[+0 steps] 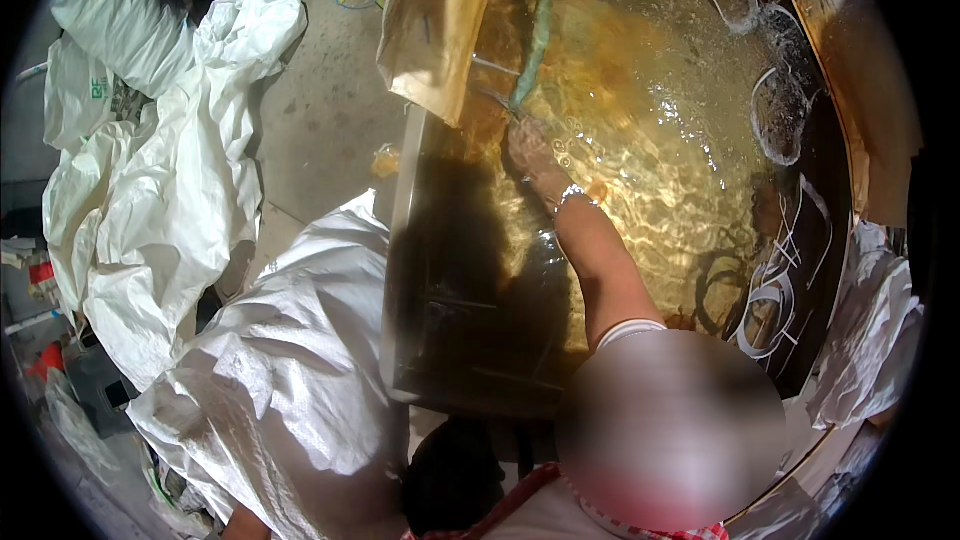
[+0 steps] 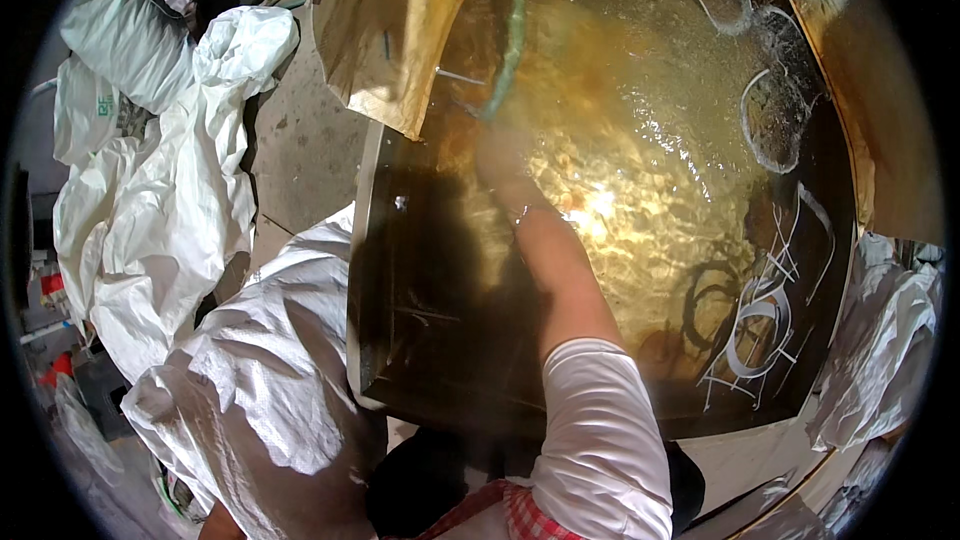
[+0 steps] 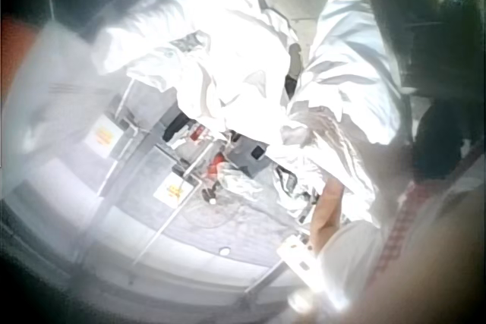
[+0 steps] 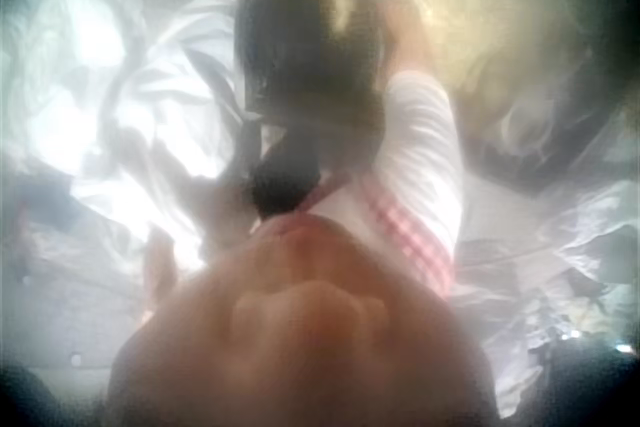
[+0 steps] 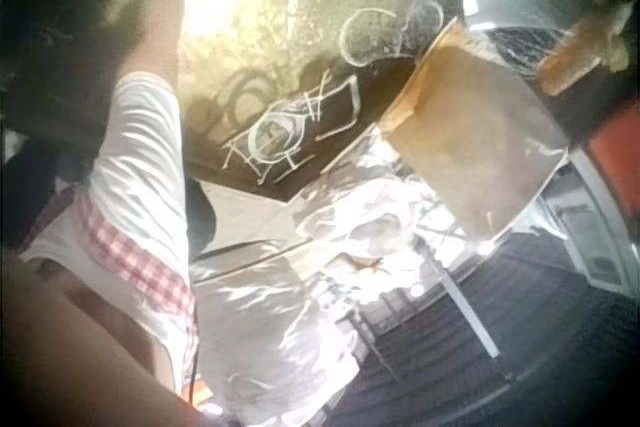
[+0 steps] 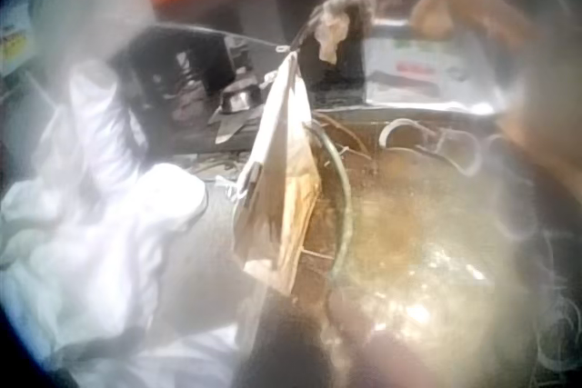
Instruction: The person washes gray plastic frames in a container of water, places the wet frames into a large white bag, and then moves to a separate station where they sort beige circular components.
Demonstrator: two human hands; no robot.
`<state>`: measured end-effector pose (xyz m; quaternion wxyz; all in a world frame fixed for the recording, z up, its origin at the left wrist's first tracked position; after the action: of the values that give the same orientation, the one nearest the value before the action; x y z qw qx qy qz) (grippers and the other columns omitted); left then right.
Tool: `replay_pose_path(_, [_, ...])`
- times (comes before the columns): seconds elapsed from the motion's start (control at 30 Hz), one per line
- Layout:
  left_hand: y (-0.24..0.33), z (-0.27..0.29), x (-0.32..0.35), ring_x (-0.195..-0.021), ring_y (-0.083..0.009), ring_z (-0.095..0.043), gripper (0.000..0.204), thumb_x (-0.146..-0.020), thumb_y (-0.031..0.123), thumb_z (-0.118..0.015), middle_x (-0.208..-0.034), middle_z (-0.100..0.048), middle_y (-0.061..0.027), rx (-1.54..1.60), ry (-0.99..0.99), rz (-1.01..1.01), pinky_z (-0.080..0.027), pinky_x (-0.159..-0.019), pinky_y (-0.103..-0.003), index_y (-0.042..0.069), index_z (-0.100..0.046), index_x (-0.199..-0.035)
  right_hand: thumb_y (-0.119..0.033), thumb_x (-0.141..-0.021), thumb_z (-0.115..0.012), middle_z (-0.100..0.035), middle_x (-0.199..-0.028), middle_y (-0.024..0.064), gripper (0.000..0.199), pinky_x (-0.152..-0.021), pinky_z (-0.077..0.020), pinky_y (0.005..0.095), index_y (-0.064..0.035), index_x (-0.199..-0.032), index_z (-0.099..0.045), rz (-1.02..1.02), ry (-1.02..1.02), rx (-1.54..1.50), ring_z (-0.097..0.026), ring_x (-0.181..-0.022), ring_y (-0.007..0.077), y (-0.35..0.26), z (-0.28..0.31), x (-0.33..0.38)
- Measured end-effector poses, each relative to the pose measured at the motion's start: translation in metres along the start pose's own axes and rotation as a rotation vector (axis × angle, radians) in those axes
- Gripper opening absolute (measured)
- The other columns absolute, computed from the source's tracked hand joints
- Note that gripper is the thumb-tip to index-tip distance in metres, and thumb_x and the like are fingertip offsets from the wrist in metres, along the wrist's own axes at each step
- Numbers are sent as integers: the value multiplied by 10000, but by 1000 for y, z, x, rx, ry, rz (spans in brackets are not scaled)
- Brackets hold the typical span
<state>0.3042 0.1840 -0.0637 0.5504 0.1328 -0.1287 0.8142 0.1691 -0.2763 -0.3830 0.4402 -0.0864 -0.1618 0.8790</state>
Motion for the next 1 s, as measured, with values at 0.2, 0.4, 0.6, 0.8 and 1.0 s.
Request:
replay_pose_path(0.2, [-3, -5, 3, -1338, -302, -211, 476, -853, 224, -416, -1408, -319, -122, 6, 5, 19, 23, -1027, -642, 97, -400, -1311, -147, -840, -455, -570, -992, 163, 333, -799, -458, 414, -21, -1144, -502, -2, -126, -10, -564, -907, 239, -15, 26, 19])
replay_pose_path(0.4, [-3, -6, 1, -1340, -298, -209, 475, -856, 220, -411, -1410, -315, -120, 7, 8, 19, 23, -1028, -641, 97, -395, -1315, -179, -844, -463, -568, -991, 161, 330, -815, -453, 411, -34, -1137, -508, 1, -106, -36, -560, -924, 244, -12, 15, 14])
replay_pose_path(0.6, [-4, -7, -1, -1342, -293, -206, 475, -858, 215, -407, -1412, -312, -119, 6, 16, 25, 22, -1029, -639, 98, -390, -1318, -210, -849, -471, -566, -990, 159, 329, -831, -448, 408, -47, -1130, -515, 6, -131, -36, -557, -940, 250, -19, 19, 18])
replay_pose_path(0.8, [-3, -10, -1, -1343, -289, -203, 474, -861, 210, -402, -1415, -308, -117, 5, 21, 28, 21, -1030, -637, 99, -385, -1321, -241, -853, -478, -565, -989, 157, 329, -846, -444, 404, -59, -1123, -521, 11, -169, -58, -553, -956, 255, -19, 23, 35])
replay_pose_path(1.0, [-4, -11, -3, -1345, -285, -201, 474, -863, 206, -397, -1417, -304, -116, 6, 33, 31, 21, -1032, -635, 100, -380, -1325, -273, -857, -486, -563, -988, 155, 330, -862, -439, 401, -72, -1116, -527, 21, -237, -101, -550, -973, 260, -24, 27, 58])
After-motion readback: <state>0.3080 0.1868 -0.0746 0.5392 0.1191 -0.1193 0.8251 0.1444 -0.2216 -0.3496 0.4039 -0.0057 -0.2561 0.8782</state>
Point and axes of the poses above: each hand's wrist, its own x-axis away from the middle knuckle, its own z-axis out of the back of the hand, y = z × x, the point moved 9 cm from there along -x, towards the middle knuckle
